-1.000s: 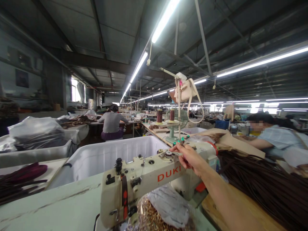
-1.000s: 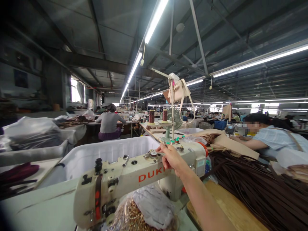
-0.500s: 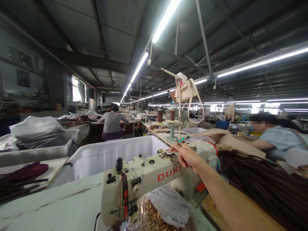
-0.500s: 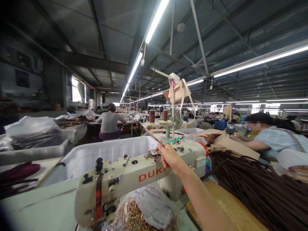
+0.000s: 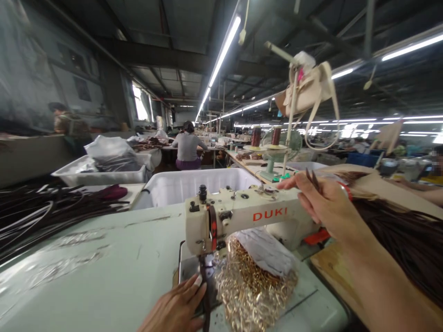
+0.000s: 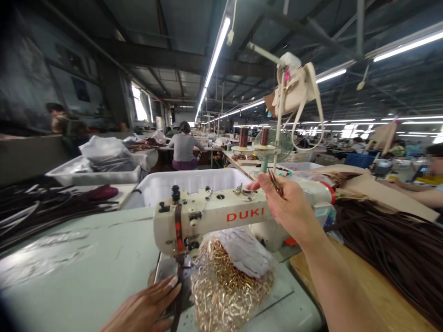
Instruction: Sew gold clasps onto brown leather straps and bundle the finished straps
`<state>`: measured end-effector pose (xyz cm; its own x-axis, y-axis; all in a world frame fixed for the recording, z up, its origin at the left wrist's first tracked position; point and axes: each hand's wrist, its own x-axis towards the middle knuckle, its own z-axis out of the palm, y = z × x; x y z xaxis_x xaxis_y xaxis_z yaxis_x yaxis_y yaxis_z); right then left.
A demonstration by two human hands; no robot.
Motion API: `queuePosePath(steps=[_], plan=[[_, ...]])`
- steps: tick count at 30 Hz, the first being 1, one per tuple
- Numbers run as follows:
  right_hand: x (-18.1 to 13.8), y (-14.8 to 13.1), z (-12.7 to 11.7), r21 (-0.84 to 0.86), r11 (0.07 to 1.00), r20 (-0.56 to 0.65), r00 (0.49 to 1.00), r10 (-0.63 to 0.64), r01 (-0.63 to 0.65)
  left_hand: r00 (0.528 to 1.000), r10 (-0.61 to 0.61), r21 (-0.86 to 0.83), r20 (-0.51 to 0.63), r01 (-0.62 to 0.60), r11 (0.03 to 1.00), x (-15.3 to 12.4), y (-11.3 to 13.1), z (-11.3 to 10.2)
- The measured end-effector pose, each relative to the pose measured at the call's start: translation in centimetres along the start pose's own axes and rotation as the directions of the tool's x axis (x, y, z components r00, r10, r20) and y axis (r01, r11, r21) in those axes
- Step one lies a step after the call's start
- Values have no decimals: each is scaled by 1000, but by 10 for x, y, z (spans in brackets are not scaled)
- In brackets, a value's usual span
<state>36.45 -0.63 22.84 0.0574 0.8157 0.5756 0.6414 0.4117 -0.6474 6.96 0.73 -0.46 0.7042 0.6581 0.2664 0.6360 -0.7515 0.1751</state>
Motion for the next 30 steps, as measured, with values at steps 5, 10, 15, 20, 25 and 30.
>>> queuePosePath(steps=[5,10,15,20,25,30], plan=[[-58,8,45,52,992,556,822,-125,115,975,-66,63,212,54,997,7,10,-17],[-83,40,111,-83,955,778,618,-118,286,979,-13,93,203,-6,996,6,11,-22],[-71,73,142,-241,851,811,579,-87,466,992,95,187,81,-109,976,0,-1,-5],[-60,99,152,-257,840,777,619,-115,478,984,175,261,39,-179,949,2,-3,-3],[-64,113,154,-207,872,729,664,-165,444,981,194,289,18,-191,938,2,-3,-3],[-68,116,155,-204,865,717,671,-186,458,973,222,278,-58,-197,940,-3,-11,9]])
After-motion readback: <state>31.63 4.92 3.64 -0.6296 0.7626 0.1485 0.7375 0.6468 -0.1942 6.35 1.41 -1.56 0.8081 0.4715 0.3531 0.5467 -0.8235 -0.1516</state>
